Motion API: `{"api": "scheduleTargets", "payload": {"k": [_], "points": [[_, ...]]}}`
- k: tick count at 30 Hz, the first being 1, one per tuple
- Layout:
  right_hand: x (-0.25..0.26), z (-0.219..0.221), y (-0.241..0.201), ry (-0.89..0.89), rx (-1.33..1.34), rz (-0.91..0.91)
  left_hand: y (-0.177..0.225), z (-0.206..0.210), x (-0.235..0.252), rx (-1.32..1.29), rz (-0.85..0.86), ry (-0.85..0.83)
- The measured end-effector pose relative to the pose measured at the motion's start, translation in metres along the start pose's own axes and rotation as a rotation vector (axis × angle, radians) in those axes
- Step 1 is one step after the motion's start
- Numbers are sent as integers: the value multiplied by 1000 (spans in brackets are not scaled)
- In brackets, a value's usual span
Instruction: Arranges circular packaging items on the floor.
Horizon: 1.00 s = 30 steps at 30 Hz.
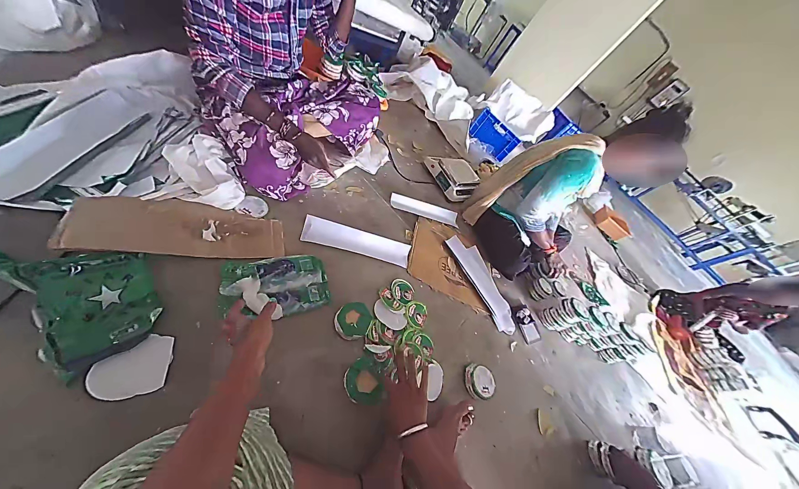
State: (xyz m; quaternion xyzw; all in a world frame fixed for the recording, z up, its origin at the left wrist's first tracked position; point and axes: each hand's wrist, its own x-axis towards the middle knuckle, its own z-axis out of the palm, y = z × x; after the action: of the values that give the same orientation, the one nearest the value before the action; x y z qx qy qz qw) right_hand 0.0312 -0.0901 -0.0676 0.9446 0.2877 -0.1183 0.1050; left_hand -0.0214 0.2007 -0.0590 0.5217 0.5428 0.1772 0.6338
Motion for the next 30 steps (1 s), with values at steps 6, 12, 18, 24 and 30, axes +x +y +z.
{"api": "scheduleTargets", "payload": {"k": [6, 12, 18, 24, 30], "points": [[-24, 19, -16, -104, -60, 9, 4, -2, -2, -1, -22, -16], [-13, -1, -16, -20, 111, 117, 5, -3, -4, 54, -4, -46], [-27, 6, -21, -146, 107, 107, 3, -5, 0, 22, 6, -48], [21, -10, 50, -46, 493, 473, 10, 3, -14, 28, 8, -93], [86, 22, 97, -52, 504, 546, -5, 19, -32, 58, 102, -345]]}}
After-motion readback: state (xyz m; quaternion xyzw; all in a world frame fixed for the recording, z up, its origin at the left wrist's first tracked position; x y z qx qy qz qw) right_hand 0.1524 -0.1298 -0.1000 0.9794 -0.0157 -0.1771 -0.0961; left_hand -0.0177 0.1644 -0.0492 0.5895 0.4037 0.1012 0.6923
